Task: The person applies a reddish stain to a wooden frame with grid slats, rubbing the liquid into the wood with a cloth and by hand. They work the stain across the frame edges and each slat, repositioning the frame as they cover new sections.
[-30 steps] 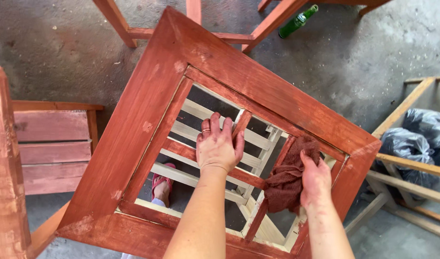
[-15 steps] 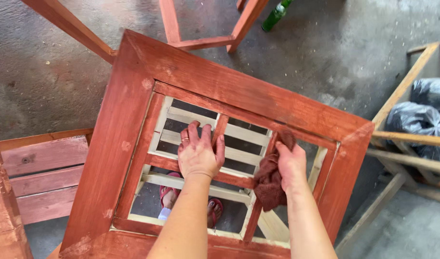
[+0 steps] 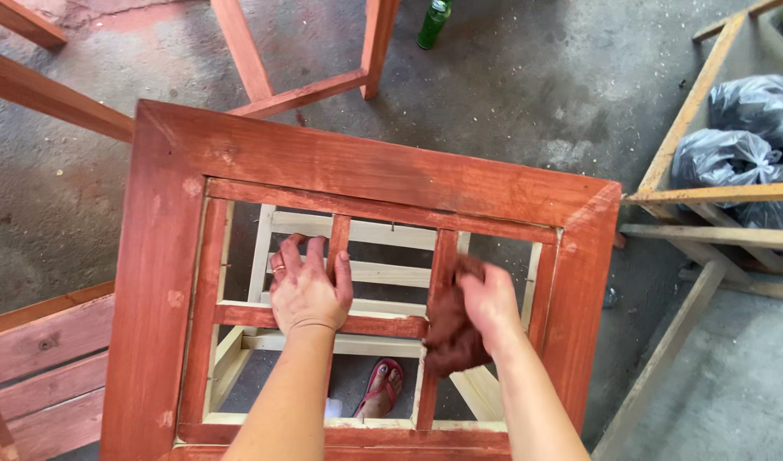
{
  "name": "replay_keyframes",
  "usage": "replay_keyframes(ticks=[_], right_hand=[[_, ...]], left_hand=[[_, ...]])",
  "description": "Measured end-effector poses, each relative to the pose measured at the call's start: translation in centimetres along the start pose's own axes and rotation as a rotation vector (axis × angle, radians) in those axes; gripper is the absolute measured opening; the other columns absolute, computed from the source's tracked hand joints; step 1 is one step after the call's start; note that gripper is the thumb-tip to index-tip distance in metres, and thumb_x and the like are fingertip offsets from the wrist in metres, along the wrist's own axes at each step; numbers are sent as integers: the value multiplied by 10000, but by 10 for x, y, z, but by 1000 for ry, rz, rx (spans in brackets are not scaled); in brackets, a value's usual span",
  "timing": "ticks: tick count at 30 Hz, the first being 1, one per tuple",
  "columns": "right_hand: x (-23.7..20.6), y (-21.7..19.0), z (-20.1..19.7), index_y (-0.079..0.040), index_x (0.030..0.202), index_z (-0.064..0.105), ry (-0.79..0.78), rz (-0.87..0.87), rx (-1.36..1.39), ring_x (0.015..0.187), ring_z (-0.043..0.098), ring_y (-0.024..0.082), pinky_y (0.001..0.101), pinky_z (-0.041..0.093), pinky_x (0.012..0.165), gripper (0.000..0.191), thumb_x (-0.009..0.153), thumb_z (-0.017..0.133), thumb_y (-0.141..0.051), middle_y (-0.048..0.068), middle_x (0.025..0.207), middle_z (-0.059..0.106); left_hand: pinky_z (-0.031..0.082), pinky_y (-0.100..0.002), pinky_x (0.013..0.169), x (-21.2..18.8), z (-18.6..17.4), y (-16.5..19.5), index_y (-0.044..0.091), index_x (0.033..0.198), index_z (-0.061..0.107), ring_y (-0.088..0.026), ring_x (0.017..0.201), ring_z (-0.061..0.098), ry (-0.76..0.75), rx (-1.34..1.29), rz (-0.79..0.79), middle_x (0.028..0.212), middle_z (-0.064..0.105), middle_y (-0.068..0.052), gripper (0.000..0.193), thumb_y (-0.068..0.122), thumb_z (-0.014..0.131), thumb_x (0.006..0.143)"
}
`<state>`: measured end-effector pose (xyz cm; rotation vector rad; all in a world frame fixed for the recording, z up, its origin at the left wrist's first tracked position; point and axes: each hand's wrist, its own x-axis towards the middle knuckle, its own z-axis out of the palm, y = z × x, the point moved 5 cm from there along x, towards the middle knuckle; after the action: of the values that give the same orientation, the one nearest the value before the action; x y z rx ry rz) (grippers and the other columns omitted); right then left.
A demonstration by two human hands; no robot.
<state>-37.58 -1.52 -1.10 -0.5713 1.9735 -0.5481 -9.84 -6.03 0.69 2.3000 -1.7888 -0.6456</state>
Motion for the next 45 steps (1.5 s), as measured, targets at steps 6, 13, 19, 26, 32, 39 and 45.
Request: replay_keyframes(ticks=[6,13,19,26,32,39,45], right_hand=[[27,-7,20,27,1179,684,54,-180,333,919,672,169,331,545,812,320,882,572,-15,104,1057,740],[-15,-9,8,-49,1172,701,-382,-241,-526,1046,690,312,376,541,941,404,786,584,-30,162,1102,755],[-25,-17,6,-11,1047,742,-475,-183,-1117,1275,540,380,423,480,1075,319,748,646,-62,126,1437,519],[-25,-5,3,-21,1120,728,-441,-408,-1058,1322,381,440,436,375,1102,455,667,732,-68,139,1540,412],[-33,-2,-24,-87,978,769,-528,-490,-1031,1201,522,337,398,456,1065,344,650,690,-22,84,1258,594],[-8,-6,-18,-81,1144,703,-352,-198,-1000,1180,606,332,414,507,1018,361,792,684,-154,112,1200,622],[-31,3,-6,-108,1264,607,-309,-311,-1039,1354,426,421,447,422,1087,572,702,713,-87,115,1337,575]], left_hand=[[486,-544,907,-2,2,-2,187,1198,650,-368,1262,477,12,15,9,1363,493,-118,389,452,584,922],[486,-544,916,-1,-2,2,181,1189,662,-374,1264,470,43,2,20,1361,494,-136,381,454,594,931],[488,-542,924,-2,0,0,172,1201,657,-374,1267,471,35,-5,13,1368,492,-131,385,452,589,945],[491,-542,936,-1,0,-1,170,1195,655,-377,1254,477,41,-9,15,1361,488,-124,385,451,595,939],[485,-549,922,-2,0,-1,175,1184,651,-365,1285,466,-6,-11,-14,1377,475,-105,385,460,587,934],[485,-540,922,-1,0,-1,162,1183,648,-394,1261,464,42,-10,34,1372,465,-133,387,456,588,938],[487,-545,921,-4,-1,0,158,1187,657,-384,1277,470,64,-23,37,1363,476,-120,381,449,589,950]])
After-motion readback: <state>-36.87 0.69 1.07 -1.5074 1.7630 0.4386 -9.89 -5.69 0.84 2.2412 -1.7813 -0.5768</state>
